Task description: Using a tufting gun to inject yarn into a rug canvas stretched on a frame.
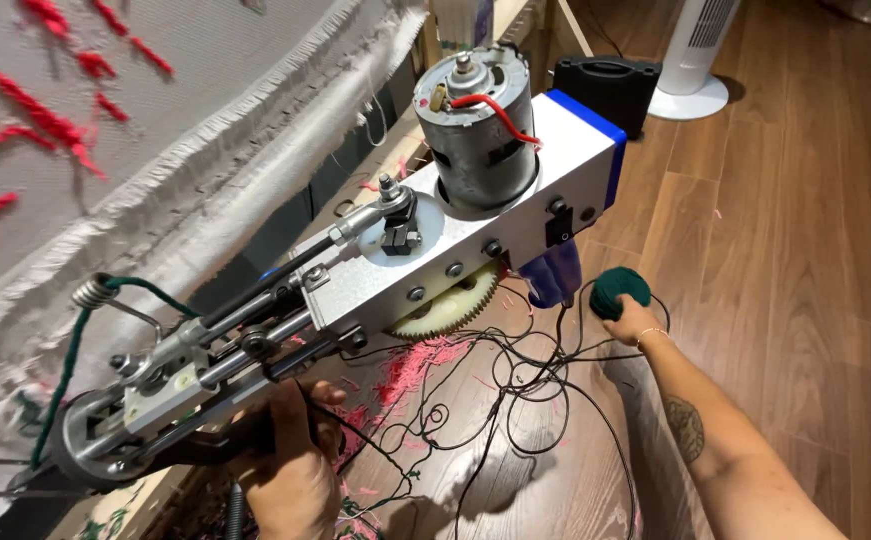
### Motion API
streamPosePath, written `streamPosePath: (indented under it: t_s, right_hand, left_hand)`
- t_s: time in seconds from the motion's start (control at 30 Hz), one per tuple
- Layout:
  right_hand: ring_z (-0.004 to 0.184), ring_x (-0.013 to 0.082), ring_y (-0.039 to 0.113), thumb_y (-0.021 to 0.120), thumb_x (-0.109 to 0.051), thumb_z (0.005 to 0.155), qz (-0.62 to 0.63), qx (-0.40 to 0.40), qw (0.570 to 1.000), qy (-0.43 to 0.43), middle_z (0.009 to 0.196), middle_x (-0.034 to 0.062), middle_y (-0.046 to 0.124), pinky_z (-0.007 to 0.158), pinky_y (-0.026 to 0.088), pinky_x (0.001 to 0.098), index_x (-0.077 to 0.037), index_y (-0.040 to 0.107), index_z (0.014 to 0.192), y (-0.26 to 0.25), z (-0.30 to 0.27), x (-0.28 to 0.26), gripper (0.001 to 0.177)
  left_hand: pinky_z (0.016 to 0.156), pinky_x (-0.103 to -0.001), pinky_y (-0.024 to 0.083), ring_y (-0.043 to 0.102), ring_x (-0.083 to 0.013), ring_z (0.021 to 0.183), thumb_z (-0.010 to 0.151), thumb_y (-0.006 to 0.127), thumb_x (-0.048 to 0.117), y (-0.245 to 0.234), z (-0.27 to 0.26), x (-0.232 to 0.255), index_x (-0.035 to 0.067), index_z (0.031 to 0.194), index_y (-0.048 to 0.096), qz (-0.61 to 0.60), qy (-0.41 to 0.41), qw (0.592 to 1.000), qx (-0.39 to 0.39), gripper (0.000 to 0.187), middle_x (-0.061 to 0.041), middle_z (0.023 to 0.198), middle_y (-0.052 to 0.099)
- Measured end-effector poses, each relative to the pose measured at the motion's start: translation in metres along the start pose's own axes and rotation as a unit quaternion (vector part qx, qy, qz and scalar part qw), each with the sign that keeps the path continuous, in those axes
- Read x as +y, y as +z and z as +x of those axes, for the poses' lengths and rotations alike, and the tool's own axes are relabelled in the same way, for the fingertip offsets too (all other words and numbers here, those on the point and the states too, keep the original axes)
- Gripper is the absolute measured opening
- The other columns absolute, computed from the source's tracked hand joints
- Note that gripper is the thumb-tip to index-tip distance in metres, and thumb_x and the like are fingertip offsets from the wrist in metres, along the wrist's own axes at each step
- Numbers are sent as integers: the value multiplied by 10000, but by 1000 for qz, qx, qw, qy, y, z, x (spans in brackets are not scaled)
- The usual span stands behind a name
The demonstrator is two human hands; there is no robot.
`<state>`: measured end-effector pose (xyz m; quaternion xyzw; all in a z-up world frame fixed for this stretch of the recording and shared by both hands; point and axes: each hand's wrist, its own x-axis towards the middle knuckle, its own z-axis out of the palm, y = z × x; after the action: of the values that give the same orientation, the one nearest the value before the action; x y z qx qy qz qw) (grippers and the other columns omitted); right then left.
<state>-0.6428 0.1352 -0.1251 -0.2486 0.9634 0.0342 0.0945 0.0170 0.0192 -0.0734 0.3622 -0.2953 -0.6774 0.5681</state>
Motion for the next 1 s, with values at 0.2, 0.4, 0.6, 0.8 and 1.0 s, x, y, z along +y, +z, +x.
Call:
streamPosePath:
  t_s: [0.2, 0.4, 0.6, 0.8, 1.0]
  right_hand:
    - [1072, 345, 696, 774, -312, 819, 188, 74, 968, -149, 1138, 187, 729, 957, 547, 430, -46, 605, 1342, -26, 28, -117, 610]
    - [925, 252, 707, 709, -283, 900, 416, -114, 766, -477, 1044, 150, 745, 814, 582, 405, 16, 652, 1236, -113, -45, -301, 454]
    - [1002, 292, 726, 502, -630, 899, 493, -537, 453, -514, 1148, 196, 729, 865, 572, 429, 23, 574, 1331, -267, -219, -356, 787]
    - [1023, 296, 714, 577, -587, 918, 307, -587, 342, -667, 1147, 213, 717, 912, 567, 429, 43, 540, 1399, -304, -247, -380, 793]
    - [836, 248, 735, 743, -382, 865, 245, -558, 359, -708, 935, 154, 730, 767, 594, 398, 20, 589, 1302, -324, -274, -396, 612]
  left_hand:
    - [420, -212, 348, 500, -64, 499, 1059, 593, 230, 74, 40, 48, 24, 983, 623, 3, 51, 997, 59, 222, -119, 806, 727]
    - [391, -215, 329, 434, -33, 456, 1023, 580, 266, 97, 0, 89, 53, 1095, 676, 17, 119, 989, 85, 244, -94, 826, 721]
    - [374, -217, 301, 406, -19, 433, 1023, 570, 303, 124, -48, 122, 41, 1200, 706, 43, 215, 965, 142, 345, -73, 848, 723]
    - [372, -226, 303, 394, -34, 420, 1014, 578, 307, 137, -78, 137, 30, 1215, 705, 46, 288, 932, 214, 365, -75, 889, 745]
    - [384, -238, 352, 420, -50, 425, 995, 584, 286, 158, -112, 130, 58, 1316, 669, 26, 346, 903, 254, 403, -93, 958, 727]
